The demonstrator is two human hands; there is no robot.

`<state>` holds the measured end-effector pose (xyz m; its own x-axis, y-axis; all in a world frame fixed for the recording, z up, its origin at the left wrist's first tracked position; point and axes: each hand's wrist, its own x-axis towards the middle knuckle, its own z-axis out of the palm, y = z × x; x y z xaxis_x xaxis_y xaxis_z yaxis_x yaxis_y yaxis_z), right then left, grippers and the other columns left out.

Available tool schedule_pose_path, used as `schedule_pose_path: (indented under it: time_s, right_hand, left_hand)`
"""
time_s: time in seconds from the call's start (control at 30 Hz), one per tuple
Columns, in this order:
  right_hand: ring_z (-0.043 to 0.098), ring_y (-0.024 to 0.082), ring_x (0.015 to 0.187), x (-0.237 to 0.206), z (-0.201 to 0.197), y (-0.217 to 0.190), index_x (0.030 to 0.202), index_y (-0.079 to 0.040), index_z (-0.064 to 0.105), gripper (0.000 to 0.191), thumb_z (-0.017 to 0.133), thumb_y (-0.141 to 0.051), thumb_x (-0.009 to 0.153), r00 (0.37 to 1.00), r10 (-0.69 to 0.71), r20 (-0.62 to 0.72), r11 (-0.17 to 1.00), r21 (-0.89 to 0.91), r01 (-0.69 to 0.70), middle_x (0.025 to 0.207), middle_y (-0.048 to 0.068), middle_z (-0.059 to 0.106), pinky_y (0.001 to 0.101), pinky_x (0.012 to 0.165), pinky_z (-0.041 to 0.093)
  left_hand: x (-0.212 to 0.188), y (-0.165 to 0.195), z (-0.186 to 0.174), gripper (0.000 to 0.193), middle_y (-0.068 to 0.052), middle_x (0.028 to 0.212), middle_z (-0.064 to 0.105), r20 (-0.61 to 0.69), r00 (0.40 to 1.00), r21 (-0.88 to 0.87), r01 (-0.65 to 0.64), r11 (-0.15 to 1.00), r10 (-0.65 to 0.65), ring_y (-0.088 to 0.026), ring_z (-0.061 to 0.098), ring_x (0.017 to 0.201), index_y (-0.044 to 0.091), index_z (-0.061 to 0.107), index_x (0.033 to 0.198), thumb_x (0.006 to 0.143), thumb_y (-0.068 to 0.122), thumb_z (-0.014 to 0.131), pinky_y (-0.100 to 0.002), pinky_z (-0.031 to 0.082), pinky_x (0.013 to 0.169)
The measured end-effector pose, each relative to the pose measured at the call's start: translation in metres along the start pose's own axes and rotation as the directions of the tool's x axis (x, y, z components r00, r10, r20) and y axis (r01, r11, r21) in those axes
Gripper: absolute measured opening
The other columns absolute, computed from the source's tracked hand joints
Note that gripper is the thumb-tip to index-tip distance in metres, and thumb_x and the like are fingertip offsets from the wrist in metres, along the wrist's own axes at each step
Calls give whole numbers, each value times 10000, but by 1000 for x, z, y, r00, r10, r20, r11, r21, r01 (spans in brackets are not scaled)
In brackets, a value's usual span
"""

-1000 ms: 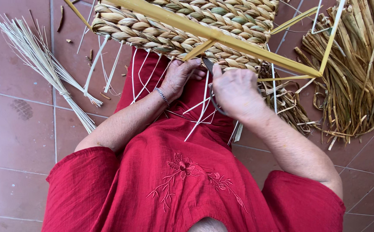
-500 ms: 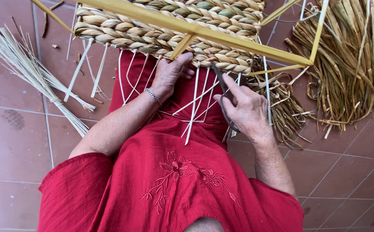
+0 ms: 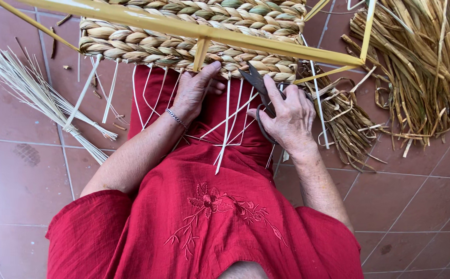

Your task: The person sits on the floor weaving a seagrass basket on a bamboo frame. They trim excess woven strands with scissors, fold and tuck the woven edge over the frame, and weave new strands around the frame uprights to build up the basket sides.

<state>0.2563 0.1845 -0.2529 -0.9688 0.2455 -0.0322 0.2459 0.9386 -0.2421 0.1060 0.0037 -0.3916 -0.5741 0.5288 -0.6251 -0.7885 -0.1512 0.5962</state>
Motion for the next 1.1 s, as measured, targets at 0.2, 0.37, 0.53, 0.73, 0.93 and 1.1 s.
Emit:
schedule_pose_path:
  time_s: [0.2,0.37,0.53,0.73,0.93,1.1]
  right_hand:
    - [632,256,665,-2,-4,6,1484,-157,582,753,867,-444,849,995,3,102,988,152,-18,826,81,567,423,577,513]
    - [609,258,559,-1,-14,1,1471,-258,599,667,833,-451,877,989,-21,144,999,51,14,731,79,550,427,500,491]
    - [616,264,538,5,-13,0,1449,-255,611,618,800,-442,893,985,-65,159,997,-18,68,739,97,563,425,481,495]
    - [657,331,602,11,-15,2,1452,-244,584,601,720,-498,925,955,-38,294,996,-68,61,773,122,642,513,578,510]
    - [677,397,713,21,-11,-3,1455,-239,561,579,681,-511,959,925,14,380,993,-114,31,801,151,675,567,743,488]
    - [671,342,661,19,-13,-18,1448,-219,584,577,708,-453,935,969,-29,244,980,-186,77,786,141,663,515,675,514]
  left_hand:
    - [-2,1,-4,340,-65,912,731,30,1000,-7,0,1000,0,-165,721,676,25,691,1066,872,268,827,-308,612,602]
    - [-2,0,-7,335,-65,903,744,15,1000,36,-2,999,1,-158,722,678,9,705,1064,879,261,826,-303,616,608]
    - [1,-1,-11,337,-65,899,740,18,1000,31,1,1000,-2,-158,720,675,6,704,1060,878,260,830,-301,613,607]
    - [0,-1,-12,342,-58,899,726,6,1000,62,-13,998,12,-147,712,677,5,693,1074,887,258,825,-291,607,601]
    - [1,0,-14,360,-69,911,729,20,1000,59,-19,998,18,-147,714,685,-4,690,1104,891,258,815,-285,606,608]
    - [1,1,-13,376,-74,925,729,26,999,52,-38,998,37,-158,716,687,-12,675,1118,891,255,810,-294,606,606]
